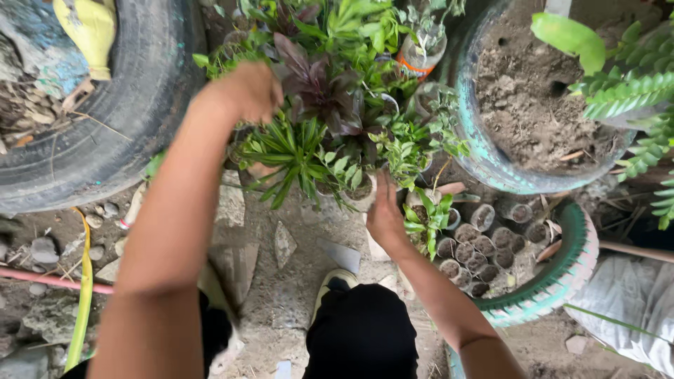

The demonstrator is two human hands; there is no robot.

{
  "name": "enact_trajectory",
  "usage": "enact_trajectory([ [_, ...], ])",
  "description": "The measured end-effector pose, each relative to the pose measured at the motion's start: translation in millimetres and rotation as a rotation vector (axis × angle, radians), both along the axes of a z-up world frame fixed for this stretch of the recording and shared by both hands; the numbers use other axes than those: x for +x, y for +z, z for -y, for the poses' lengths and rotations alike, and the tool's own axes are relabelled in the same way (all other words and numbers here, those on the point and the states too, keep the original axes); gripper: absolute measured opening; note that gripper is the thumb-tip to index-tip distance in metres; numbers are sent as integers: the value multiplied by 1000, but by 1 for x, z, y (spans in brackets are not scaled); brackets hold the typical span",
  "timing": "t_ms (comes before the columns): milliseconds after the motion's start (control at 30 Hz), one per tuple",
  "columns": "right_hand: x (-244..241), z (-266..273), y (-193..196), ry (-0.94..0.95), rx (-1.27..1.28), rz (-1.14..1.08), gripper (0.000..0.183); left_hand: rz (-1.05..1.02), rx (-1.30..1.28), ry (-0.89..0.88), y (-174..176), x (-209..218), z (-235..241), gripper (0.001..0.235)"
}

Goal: The person moves various potted plants and plastic cups containing seedlings around a garden area, picking them up and grouping them in different locations on the ground and near larger planters.

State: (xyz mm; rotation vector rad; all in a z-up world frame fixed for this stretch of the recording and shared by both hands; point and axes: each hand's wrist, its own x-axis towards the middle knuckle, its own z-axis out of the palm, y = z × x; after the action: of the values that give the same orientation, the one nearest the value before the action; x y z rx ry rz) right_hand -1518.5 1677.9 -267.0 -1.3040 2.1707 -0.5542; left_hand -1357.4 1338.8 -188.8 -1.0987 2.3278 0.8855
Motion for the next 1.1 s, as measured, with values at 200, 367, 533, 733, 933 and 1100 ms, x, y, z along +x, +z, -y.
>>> enact_trajectory([
  [200, 6, 35, 60, 89, -334, 30, 79, -74, -457, -178, -95, 19, 137, 32],
  [367, 30, 115, 101, 300, -491, -47, 65, -303, -552, 68, -176, 60, 186, 22],
  [533, 70, 216, 72, 451, -428, 93, 53, -357, -552, 181, -261, 27, 223, 30],
  [733, 69, 353, -54, 154, -96, -11, 53, -225, -342, 57, -328, -6, 213, 25],
  [933, 16, 379, -129, -118, -14, 203, 76, -158, -22, 335, -348, -16, 214, 24],
  [1100, -1, 365, -139, -247, -1, 491, 76, -185, -105, 259, -348, -15, 201, 33],
])
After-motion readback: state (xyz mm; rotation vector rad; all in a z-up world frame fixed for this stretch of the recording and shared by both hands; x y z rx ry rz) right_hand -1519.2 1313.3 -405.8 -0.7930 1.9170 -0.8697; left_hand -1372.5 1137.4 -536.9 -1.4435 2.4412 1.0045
